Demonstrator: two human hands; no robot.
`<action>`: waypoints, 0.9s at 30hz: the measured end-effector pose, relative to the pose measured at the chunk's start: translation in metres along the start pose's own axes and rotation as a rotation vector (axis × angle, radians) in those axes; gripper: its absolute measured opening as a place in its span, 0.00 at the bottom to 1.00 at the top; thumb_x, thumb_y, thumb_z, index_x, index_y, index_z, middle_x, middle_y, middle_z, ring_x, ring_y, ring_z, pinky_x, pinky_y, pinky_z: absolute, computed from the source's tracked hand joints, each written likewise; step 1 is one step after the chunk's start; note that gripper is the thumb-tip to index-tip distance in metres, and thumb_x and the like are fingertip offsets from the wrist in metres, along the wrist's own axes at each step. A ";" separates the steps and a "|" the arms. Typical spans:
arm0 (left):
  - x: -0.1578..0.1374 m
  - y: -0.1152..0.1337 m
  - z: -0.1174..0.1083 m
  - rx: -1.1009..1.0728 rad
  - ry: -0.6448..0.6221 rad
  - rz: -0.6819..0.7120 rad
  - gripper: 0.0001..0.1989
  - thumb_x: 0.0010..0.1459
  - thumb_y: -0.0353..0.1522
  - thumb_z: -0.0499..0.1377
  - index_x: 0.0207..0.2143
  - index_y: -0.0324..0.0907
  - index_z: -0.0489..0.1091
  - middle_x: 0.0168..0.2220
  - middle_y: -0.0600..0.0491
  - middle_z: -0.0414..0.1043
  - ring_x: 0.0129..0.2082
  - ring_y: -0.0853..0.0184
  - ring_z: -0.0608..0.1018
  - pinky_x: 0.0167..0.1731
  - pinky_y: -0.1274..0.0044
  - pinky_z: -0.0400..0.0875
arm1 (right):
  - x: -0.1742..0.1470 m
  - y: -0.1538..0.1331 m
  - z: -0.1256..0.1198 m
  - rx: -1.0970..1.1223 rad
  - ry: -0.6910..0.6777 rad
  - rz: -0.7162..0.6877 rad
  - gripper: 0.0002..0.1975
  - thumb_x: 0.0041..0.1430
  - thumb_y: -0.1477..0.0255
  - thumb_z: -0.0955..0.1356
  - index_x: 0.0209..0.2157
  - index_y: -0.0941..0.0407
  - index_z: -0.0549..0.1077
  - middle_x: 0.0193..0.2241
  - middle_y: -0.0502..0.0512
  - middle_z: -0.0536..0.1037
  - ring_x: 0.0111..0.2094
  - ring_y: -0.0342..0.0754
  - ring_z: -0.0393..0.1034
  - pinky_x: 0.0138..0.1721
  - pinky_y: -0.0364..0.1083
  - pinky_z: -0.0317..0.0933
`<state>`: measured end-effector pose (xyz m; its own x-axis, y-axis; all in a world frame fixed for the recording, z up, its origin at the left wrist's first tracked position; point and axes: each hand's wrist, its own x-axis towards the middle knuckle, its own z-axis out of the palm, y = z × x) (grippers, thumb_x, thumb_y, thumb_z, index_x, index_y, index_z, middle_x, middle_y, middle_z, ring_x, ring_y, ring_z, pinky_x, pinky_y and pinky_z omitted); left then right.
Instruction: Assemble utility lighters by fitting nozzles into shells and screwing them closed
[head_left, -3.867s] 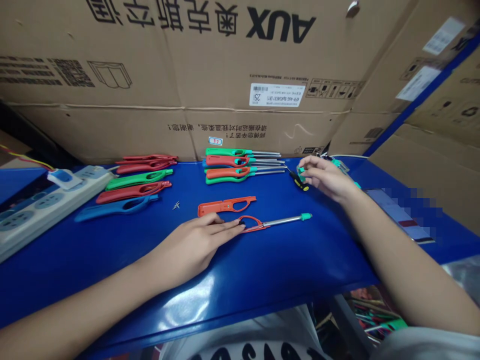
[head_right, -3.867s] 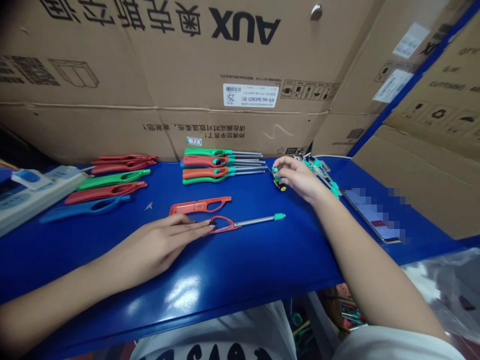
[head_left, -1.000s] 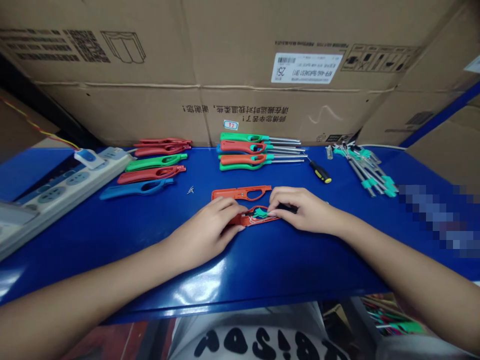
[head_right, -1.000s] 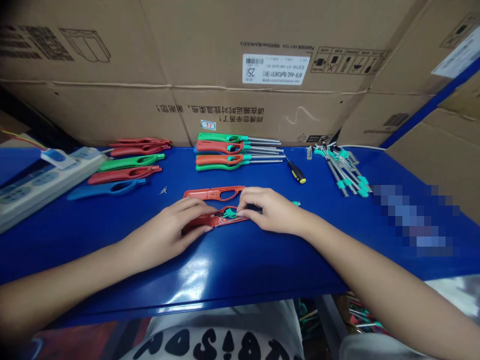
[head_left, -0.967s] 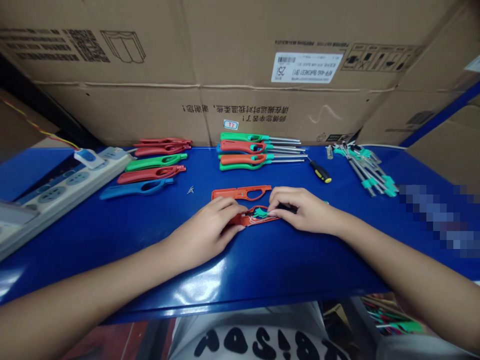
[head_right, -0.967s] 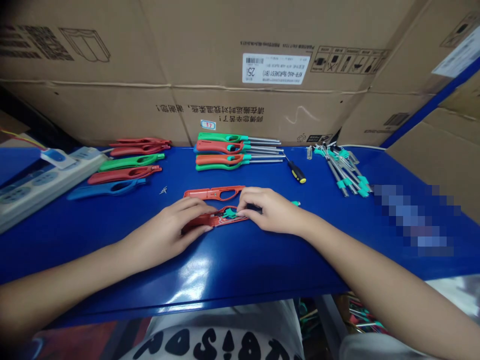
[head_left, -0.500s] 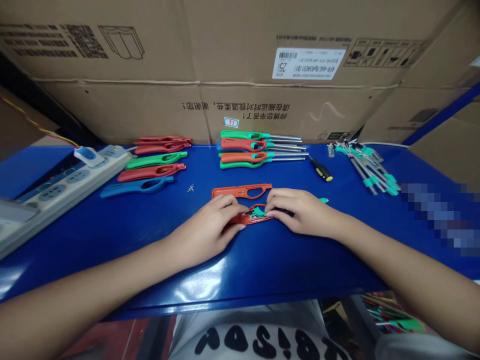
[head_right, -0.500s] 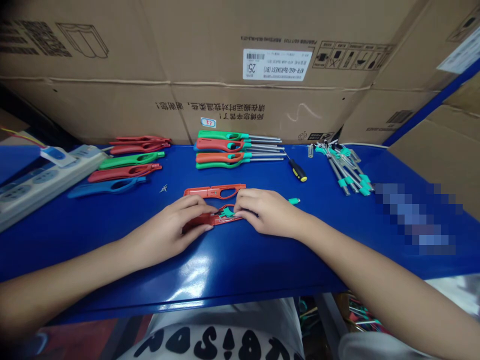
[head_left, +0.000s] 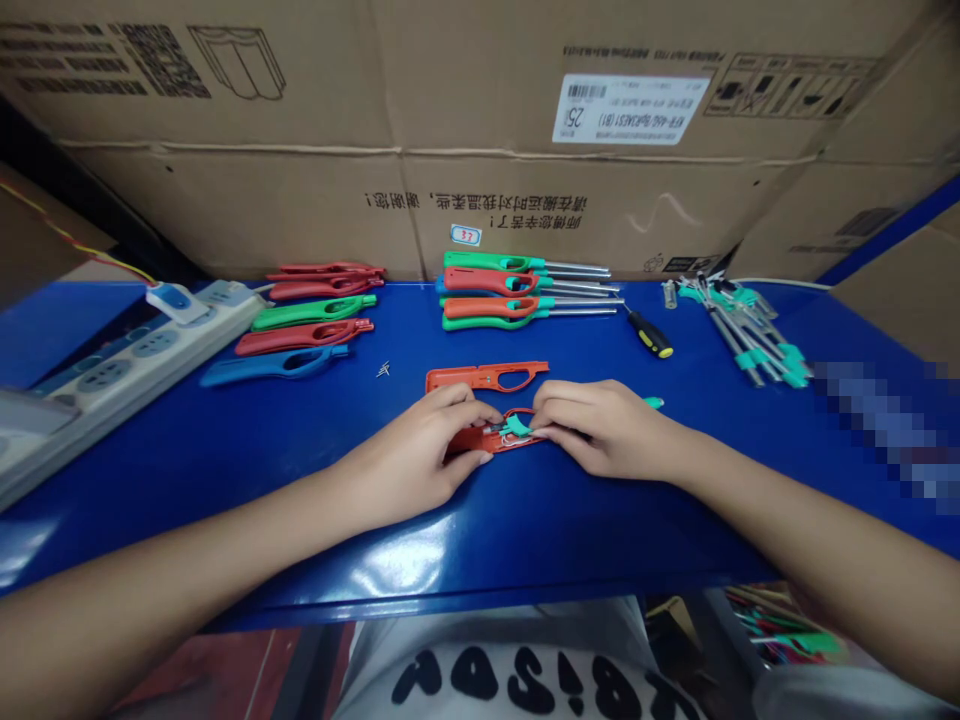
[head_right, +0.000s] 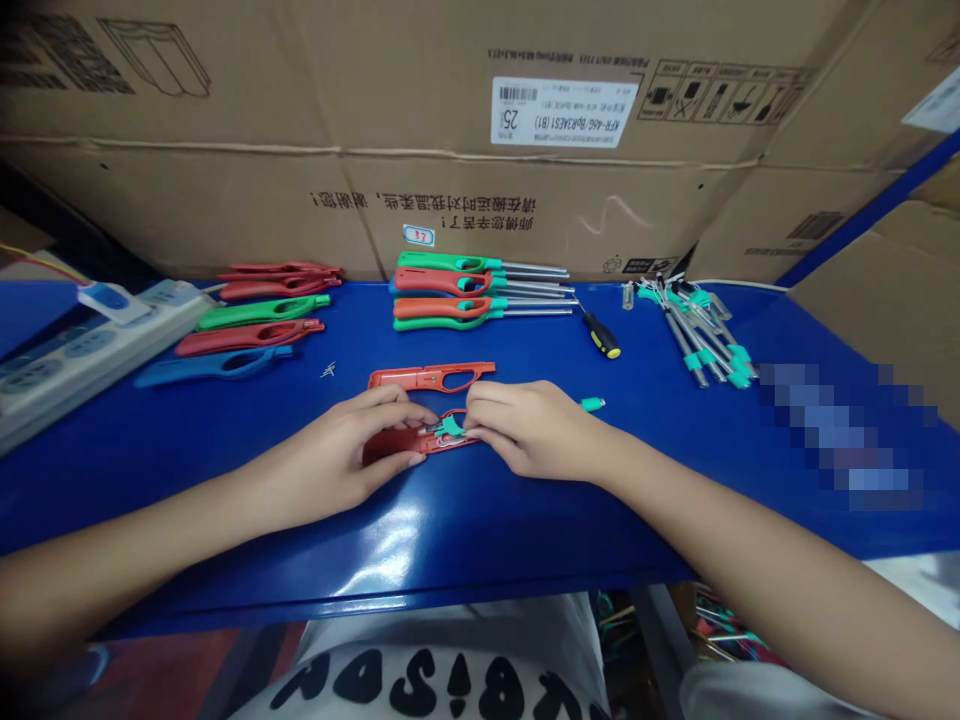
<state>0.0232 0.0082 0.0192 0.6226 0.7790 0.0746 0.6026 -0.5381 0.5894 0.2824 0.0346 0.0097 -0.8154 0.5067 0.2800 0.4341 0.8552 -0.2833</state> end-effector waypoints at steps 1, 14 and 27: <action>0.000 0.000 0.000 0.002 0.001 0.006 0.12 0.65 0.31 0.58 0.50 0.42 0.72 0.45 0.49 0.70 0.44 0.61 0.76 0.49 0.66 0.73 | 0.000 0.000 0.000 -0.009 0.009 -0.002 0.11 0.71 0.72 0.60 0.38 0.55 0.73 0.37 0.55 0.77 0.36 0.45 0.72 0.33 0.43 0.61; -0.002 0.002 0.000 0.037 -0.015 0.045 0.14 0.65 0.29 0.57 0.53 0.42 0.69 0.49 0.47 0.69 0.52 0.58 0.74 0.55 0.64 0.71 | 0.002 -0.005 -0.003 -0.295 -0.143 -0.160 0.13 0.68 0.77 0.58 0.42 0.58 0.74 0.37 0.58 0.78 0.36 0.48 0.71 0.30 0.45 0.57; -0.005 0.002 0.006 0.324 -0.058 0.188 0.23 0.71 0.30 0.48 0.67 0.42 0.60 0.48 0.43 0.63 0.48 0.58 0.69 0.51 0.63 0.72 | -0.004 0.000 -0.013 -0.140 -0.094 -0.029 0.08 0.67 0.68 0.65 0.41 0.55 0.73 0.41 0.55 0.76 0.36 0.46 0.72 0.34 0.44 0.61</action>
<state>0.0246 0.0016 0.0147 0.7593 0.6421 0.1059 0.5958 -0.7513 0.2838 0.2906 0.0336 0.0203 -0.8579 0.4746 0.1969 0.4536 0.8796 -0.1437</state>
